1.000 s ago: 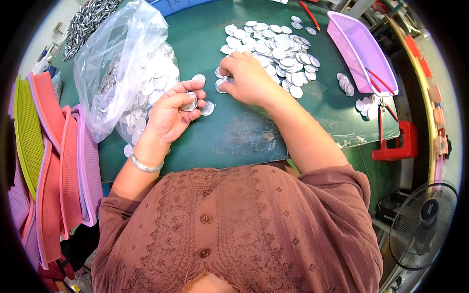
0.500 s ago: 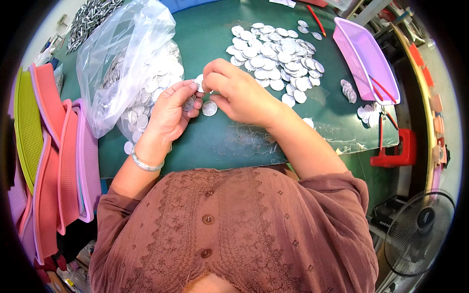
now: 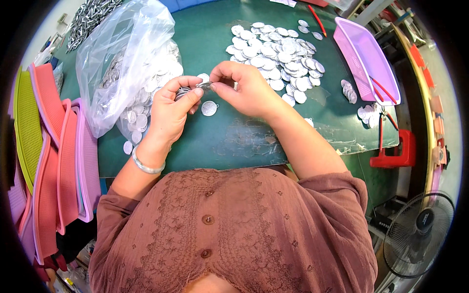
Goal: The person repeatedly picks up small circular metal pieces from a pile on the table, aligns them, and presses them together by hand. They occasionally use red-handled pliers to adjust or secure the pieces. The assembled parts are placed back on the table among other finished pieces.
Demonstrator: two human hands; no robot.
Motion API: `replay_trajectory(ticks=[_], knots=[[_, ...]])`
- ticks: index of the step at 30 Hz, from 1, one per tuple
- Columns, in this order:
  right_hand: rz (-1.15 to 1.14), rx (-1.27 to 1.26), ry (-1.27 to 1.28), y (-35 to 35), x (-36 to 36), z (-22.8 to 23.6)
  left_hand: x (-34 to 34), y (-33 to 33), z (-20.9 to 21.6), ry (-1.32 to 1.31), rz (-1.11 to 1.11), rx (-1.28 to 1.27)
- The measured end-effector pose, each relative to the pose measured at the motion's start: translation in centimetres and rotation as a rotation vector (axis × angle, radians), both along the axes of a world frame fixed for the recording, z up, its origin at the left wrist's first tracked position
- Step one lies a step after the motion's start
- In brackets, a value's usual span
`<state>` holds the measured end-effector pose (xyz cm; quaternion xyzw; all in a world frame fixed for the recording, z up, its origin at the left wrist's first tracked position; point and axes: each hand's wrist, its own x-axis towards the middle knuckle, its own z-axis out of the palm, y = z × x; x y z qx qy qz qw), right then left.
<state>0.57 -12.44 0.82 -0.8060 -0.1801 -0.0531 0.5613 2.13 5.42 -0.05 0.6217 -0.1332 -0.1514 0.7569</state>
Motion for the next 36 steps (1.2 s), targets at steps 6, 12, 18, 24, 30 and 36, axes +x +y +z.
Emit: replay_trajectory(ticks=[6, 12, 18, 24, 30, 36], knots=[[0.004, -0.046, -0.127, 0.0, 0.0, 0.4, 0.0, -0.1, -0.3, -0.086, 0.050, 0.004], [-0.047, -0.056, -0.123, -0.7, 0.4, 0.1, 0.1, 0.0, -0.1, -0.031, -0.012, -0.002], [-0.309, -0.629, -0.301, -2.5, 1.6, -1.4, 0.8, 0.4, 0.0, 0.409, -0.112, -0.215], [-0.344, -0.830, -0.270, -1.5, 2.2, -1.8, 0.8, 0.5, 0.3, 0.496, -0.164, -0.227], [-0.339, -0.658, -0.201, -1.3, 2.6, -1.5, 0.9, 0.4, 0.0, 0.508, -0.191, -0.192], [-0.014, -0.223, -0.280, -0.5, 1.6, -0.5, 1.1, 0.5, -0.1, 0.588, -0.204, -0.167]])
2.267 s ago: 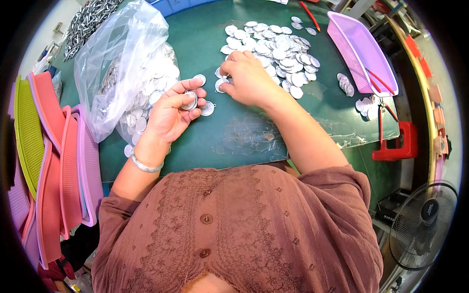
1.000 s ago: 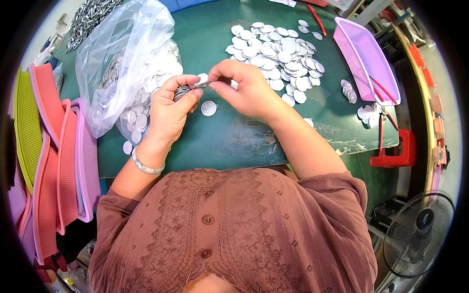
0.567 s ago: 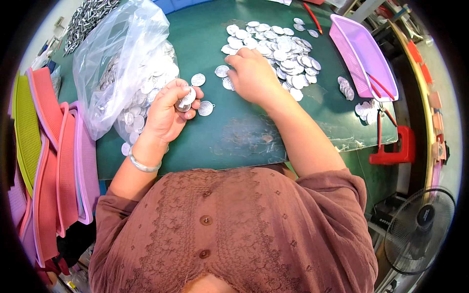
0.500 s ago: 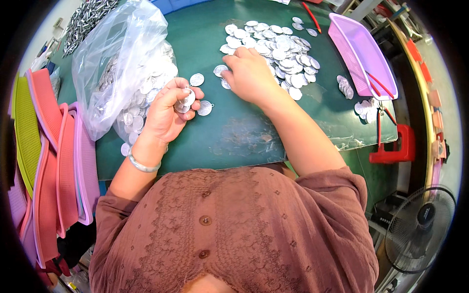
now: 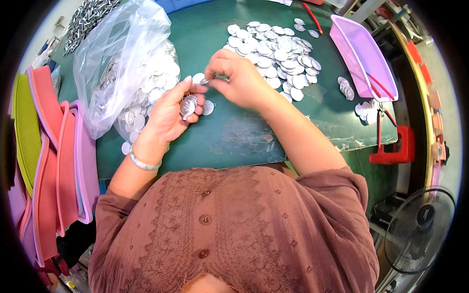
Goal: The person repeatedly picks up small circular metal pieces from a pile on the table, aligns them, and presses them together by hand. They occasionally use red-handled pliers to adjust or secure the pieces. The assembled parts are placed back on the table among other finished pieces.
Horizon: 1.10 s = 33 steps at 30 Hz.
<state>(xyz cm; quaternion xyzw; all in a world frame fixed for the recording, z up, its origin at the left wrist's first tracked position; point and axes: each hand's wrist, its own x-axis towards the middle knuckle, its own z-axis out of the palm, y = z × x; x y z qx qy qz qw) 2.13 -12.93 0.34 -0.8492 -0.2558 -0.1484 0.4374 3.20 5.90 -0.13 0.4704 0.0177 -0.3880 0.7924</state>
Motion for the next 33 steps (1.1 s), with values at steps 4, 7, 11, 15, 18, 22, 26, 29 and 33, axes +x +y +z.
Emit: replay_trajectory(ticks=[4, 7, 11, 15, 18, 22, 26, 29, 33], knots=[[0.055, 0.048, -0.074, 0.6, -0.5, 0.5, -0.1, -0.2, -0.4, -0.039, 0.049, -0.016], [-0.076, 0.137, 0.144, 0.0, -0.6, 0.1, -0.2, -0.3, -0.4, -0.096, 0.096, -0.009], [-0.038, 0.369, 0.432, -0.1, -0.9, 0.5, -0.5, -0.4, -0.4, -0.200, 0.126, 0.007], [-0.030, 0.234, 0.332, 0.0, -1.4, 1.5, -0.6, -0.6, -0.3, -0.250, 0.171, 0.056], [-0.001, 0.194, 0.190, 0.1, -1.5, 1.3, -0.6, -0.7, -0.5, -0.267, 0.178, 0.064], [0.038, 0.140, 0.036, 0.4, -1.5, 1.1, -0.6, -0.7, -0.5, -0.266, 0.180, 0.070], [0.039, 0.101, 0.015, 0.3, -1.5, 1.1, -0.6, -0.7, -0.3, -0.280, 0.154, 0.065], [0.053, 0.101, 0.038, 0.2, -1.5, 1.1, -0.6, -0.8, -0.1, -0.266, 0.126, 0.063], [-0.046, 0.078, 0.105, -0.4, -1.3, 1.2, -0.3, -0.4, -0.5, -0.161, 0.103, -0.046]])
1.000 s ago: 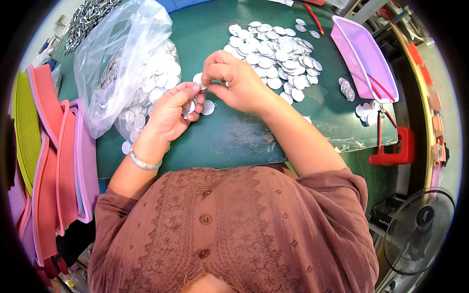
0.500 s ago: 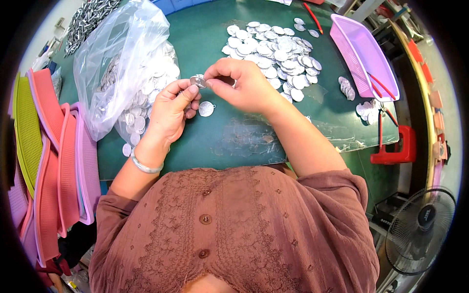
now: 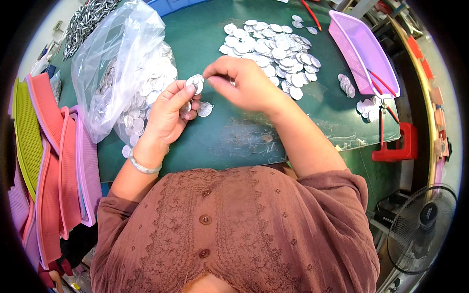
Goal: The person repeatedly picks up small circular metal pieces from a pile on the table, aligns them, and presses them together by hand. They occasionally use red-handled pliers to adjust or secure the pieces. The assembled parts are placed back on the table among other finished pieces.
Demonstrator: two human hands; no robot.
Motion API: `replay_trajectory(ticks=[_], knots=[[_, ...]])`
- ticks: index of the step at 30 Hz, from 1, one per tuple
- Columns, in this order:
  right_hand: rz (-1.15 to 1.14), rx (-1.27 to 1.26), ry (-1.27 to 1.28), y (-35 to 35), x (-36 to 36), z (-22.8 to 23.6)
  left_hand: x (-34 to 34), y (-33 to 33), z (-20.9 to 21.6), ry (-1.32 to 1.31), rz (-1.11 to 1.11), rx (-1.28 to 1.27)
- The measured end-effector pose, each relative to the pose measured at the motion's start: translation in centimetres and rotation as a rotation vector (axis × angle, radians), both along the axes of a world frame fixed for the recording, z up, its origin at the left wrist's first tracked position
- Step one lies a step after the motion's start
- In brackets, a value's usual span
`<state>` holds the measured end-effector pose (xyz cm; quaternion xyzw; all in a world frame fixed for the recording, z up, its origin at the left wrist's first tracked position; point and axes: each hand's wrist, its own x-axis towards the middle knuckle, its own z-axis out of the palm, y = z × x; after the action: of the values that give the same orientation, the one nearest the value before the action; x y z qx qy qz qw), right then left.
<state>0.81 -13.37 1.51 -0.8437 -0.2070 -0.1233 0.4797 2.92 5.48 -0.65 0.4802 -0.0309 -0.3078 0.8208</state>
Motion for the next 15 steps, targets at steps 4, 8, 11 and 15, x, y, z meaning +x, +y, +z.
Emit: replay_trajectory(ticks=[4, 8, 11, 15], knots=[[-0.164, -0.414, -0.027, -1.7, 0.5, -1.1, 0.2, 0.3, 0.1, 0.081, 0.015, -0.110], [-0.174, -0.608, 0.059, -1.6, 0.2, -1.0, 0.5, 0.8, -0.4, 0.071, -0.019, -0.168], [-0.153, -0.580, 0.061, -1.7, 0.3, -1.2, 0.4, 0.6, 0.0, 0.088, -0.008, -0.158], [-0.114, -0.558, 0.129, -1.9, 0.6, -1.1, 0.3, 0.4, 0.6, 0.110, -0.049, -0.076]])
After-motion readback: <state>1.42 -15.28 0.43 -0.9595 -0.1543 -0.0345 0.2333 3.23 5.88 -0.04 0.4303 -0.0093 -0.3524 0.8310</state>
